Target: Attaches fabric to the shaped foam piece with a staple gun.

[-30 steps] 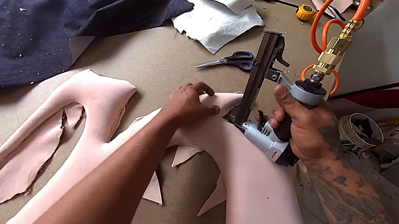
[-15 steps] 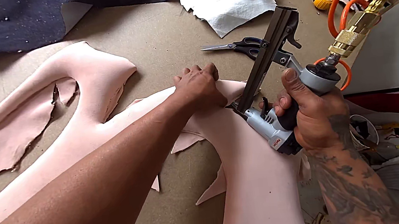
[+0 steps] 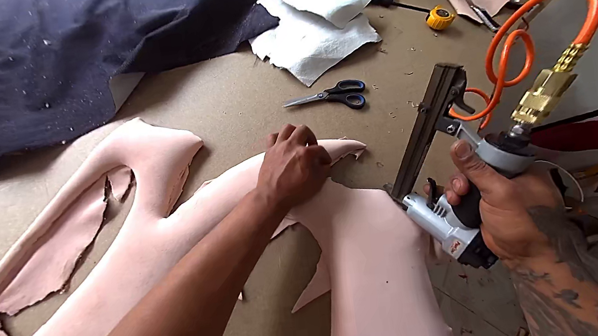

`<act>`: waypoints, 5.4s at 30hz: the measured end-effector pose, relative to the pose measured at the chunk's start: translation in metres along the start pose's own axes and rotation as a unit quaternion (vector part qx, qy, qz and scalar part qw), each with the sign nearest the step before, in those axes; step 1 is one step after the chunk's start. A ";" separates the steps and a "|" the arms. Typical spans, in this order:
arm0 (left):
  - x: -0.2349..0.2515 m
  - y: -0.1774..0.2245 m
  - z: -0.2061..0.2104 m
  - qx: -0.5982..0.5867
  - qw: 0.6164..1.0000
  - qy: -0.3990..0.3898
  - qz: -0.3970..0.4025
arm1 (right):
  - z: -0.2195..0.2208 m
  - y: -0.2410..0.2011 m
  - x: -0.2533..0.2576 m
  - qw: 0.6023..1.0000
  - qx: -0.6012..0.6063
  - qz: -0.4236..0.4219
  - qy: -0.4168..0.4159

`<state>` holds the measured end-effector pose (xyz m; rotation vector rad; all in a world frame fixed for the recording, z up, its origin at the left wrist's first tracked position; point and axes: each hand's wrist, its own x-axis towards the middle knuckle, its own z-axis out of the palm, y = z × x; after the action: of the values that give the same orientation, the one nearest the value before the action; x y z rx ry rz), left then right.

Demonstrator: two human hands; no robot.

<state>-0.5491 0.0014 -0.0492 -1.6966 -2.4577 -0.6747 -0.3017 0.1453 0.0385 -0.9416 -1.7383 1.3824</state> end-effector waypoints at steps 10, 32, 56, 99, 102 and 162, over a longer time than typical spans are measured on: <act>0.000 0.094 0.004 0.136 0.962 -0.098 -0.216 | -0.048 0.029 -0.011 0.994 0.109 0.015 -0.021; 0.012 0.111 0.012 0.197 0.950 -0.122 -0.209 | -0.112 0.056 -0.008 0.992 0.122 0.021 -0.005; 0.083 0.029 -0.042 0.079 0.940 -0.288 -0.165 | -0.103 0.064 0.001 0.990 0.142 0.014 -0.018; 0.025 0.001 0.007 -0.010 0.995 -0.058 -0.079 | 0.091 0.025 0.023 0.987 0.024 -0.149 -0.057; 0.026 0.001 0.008 -0.017 0.995 -0.057 -0.077 | 0.094 0.025 0.023 0.986 0.015 -0.154 -0.059; 0.022 -0.007 -0.006 -0.018 0.969 -0.172 -0.176 | 0.098 0.021 0.020 0.984 0.057 -0.128 -0.114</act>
<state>-0.5656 0.0162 -0.0390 -1.5096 -3.0521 -0.4861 -0.3944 0.1213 0.0026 -0.4917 -1.8496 1.4434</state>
